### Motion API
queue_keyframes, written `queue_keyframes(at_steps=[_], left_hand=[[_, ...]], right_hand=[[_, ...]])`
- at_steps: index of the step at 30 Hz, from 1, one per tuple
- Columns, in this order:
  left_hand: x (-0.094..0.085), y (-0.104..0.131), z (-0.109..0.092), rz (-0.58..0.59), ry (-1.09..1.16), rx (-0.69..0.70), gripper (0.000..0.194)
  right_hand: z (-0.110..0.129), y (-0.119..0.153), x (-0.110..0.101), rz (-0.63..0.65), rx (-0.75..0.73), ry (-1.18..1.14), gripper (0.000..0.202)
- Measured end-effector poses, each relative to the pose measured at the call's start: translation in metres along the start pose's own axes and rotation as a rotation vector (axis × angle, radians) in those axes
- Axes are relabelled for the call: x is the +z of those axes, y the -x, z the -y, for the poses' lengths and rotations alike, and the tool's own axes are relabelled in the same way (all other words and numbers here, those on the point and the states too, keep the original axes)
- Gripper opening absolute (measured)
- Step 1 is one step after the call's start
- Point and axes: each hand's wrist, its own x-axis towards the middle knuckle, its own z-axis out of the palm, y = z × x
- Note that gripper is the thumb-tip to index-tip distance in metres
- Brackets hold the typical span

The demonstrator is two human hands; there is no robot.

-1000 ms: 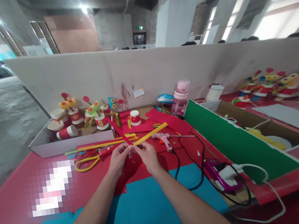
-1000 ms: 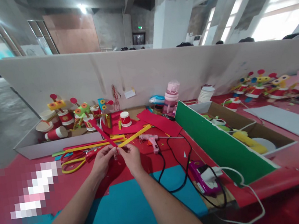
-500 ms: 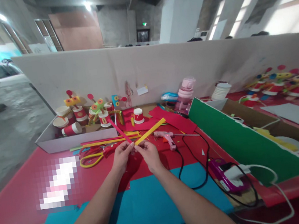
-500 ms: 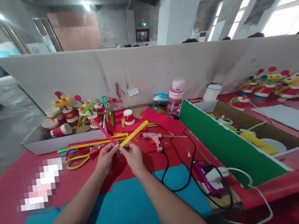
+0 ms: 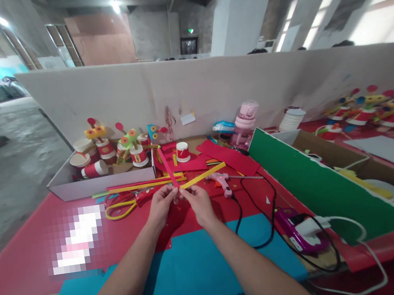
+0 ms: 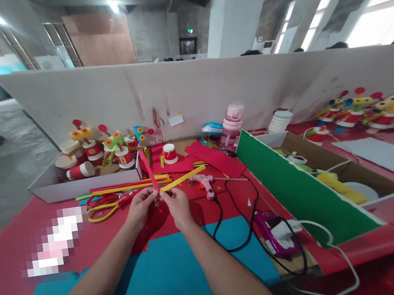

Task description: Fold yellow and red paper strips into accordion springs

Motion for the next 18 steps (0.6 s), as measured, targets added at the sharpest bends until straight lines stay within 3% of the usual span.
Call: queue_keyframes(at_steps=[10,18], left_hand=[[-0.0049,-0.0016,0.0025,0.006,0.024,0.01,0.022],[-0.0001,0.0004,0.0006,-0.007,0.112,-0.08,0.028]], right_hand=[[-0.0013,0.0021,-0.0027,0.04,-0.163,0.238,0.018],[-0.0042,-0.003,0.0027,-0.032,0.095,-0.253,0.021]])
